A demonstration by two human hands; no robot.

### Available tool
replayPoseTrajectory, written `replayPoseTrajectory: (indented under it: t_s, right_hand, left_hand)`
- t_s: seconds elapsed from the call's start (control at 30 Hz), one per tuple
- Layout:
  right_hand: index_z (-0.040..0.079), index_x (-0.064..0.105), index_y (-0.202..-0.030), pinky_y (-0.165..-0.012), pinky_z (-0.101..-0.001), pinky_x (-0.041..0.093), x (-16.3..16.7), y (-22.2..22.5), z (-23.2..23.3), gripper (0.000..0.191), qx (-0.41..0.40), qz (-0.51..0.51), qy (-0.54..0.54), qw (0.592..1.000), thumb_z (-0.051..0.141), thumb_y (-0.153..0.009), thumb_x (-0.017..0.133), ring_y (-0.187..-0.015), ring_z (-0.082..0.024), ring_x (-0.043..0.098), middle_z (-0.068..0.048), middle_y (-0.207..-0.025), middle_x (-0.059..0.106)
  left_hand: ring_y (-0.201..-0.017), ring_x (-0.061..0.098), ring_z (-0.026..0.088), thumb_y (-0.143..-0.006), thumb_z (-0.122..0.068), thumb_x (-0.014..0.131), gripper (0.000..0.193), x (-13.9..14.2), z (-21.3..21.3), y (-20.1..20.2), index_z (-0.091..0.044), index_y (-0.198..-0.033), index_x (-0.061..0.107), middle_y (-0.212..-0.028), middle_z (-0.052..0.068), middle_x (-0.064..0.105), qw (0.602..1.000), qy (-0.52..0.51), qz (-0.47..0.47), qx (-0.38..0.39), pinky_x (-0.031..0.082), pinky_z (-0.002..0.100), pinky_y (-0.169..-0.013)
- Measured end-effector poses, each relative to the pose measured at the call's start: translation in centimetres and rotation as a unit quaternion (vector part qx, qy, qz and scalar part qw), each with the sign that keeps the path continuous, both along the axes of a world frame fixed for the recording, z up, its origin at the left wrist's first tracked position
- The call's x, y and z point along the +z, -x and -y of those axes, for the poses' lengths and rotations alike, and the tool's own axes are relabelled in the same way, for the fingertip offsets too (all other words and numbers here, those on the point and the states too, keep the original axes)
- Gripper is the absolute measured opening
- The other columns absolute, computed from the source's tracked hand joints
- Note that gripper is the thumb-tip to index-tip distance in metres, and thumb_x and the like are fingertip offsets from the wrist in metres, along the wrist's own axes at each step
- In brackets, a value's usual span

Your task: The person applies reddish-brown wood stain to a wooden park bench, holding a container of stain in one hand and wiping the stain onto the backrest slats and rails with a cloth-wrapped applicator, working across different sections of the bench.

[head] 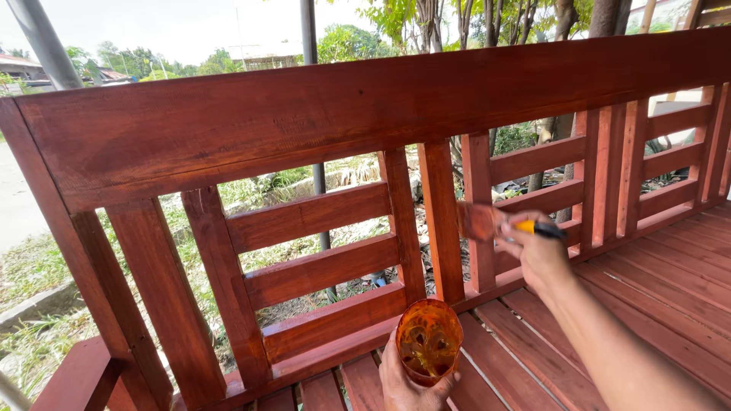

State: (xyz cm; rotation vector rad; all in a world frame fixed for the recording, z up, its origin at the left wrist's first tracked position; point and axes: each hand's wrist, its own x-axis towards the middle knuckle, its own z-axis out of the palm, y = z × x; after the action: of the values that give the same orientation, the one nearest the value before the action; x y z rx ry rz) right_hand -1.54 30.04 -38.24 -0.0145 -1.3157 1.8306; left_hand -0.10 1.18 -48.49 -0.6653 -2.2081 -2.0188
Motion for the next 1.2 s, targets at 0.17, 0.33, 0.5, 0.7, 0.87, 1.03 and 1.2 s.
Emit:
replayPoseTrajectory:
  t_s: [0.17,0.33,0.5,0.7,0.87,1.03,1.2]
  right_hand:
    - [0.013,0.057,-0.098,-0.091,-0.0449,0.062,9.4,2.4,0.0,0.022,-0.012,-0.049,-0.053,0.997,-0.003,-0.09,0.069,-0.098,-0.02,0.072,-0.008,-0.104,0.07]
    - [0.014,0.059,-0.097,-0.085,-0.043,0.064,12.5,3.0,0.7,0.021,-0.053,-0.031,-0.042,0.997,-0.003,-0.091,0.071,-0.091,-0.019,0.072,-0.008,-0.1,0.07]
    - [0.013,0.057,-0.095,-0.085,-0.0441,0.066,9.7,2.7,1.1,0.022,-0.062,-0.024,-0.061,0.996,-0.004,-0.089,0.069,-0.092,-0.02,0.073,-0.007,-0.099,0.068]
    - [0.011,0.057,-0.092,-0.083,-0.0429,0.066,5.0,0.7,-0.1,0.019,-0.027,0.067,-0.035,0.997,-0.005,-0.088,0.067,-0.093,-0.022,0.073,-0.007,-0.1,0.069]
    - [0.009,0.06,-0.092,-0.081,-0.0455,0.063,-0.9,-0.3,0.3,0.018,-0.044,0.134,0.005,0.99,-0.006,-0.086,0.069,-0.091,-0.024,0.07,-0.01,-0.099,0.069]
    - [0.009,0.062,-0.09,-0.075,-0.0404,0.062,-5.9,-1.5,1.3,0.015,-0.046,0.234,0.001,0.971,-0.002,-0.086,0.07,-0.088,-0.019,0.071,-0.006,-0.096,0.07]
    - [0.009,0.064,-0.086,-0.069,-0.0365,0.06,-7.1,-1.4,1.8,0.014,-0.069,0.265,-0.057,0.96,-0.002,-0.085,0.073,-0.082,-0.016,0.072,-0.003,-0.091,0.072]
  left_hand:
    - [-0.134,0.055,0.031,-0.044,-0.025,0.107,0.131,1.5,-1.2,-0.6,-0.005,-0.152,0.036,-0.142,0.014,0.056,0.99,-0.02,-0.133,0.038,0.043,0.046,-0.115]
    - [-0.137,0.044,0.032,-0.051,-0.024,0.105,0.125,3.6,-3.0,-1.2,-0.009,-0.154,0.035,-0.147,0.015,0.046,0.995,0.047,-0.085,0.015,0.038,0.045,-0.117]
    - [-0.138,0.041,0.033,-0.054,-0.027,0.105,0.122,6.6,-5.2,-0.5,-0.009,-0.151,0.033,-0.146,0.014,0.044,0.995,0.032,-0.093,0.016,0.037,0.045,-0.116]
    - [-0.135,0.043,0.028,-0.054,-0.029,0.103,0.124,6.5,-6.4,-0.5,-0.013,-0.155,0.031,-0.141,0.01,0.045,0.998,0.051,-0.033,0.031,0.039,0.043,-0.116]
    - [-0.135,0.043,0.029,-0.053,-0.028,0.104,0.125,5.2,-6.6,-0.1,-0.012,-0.153,0.032,-0.141,0.01,0.044,0.997,0.055,-0.039,0.049,0.037,0.043,-0.117]
    - [-0.135,0.043,0.029,-0.053,-0.029,0.104,0.126,4.6,-6.9,0.5,-0.011,-0.154,0.031,-0.141,0.01,0.045,0.997,0.048,-0.04,0.047,0.037,0.042,-0.117]
    - [-0.135,0.043,0.029,-0.054,-0.029,0.104,0.124,3.9,-6.5,0.6,-0.011,-0.153,0.031,-0.14,0.01,0.045,0.997,0.041,-0.042,0.047,0.039,0.042,-0.116]
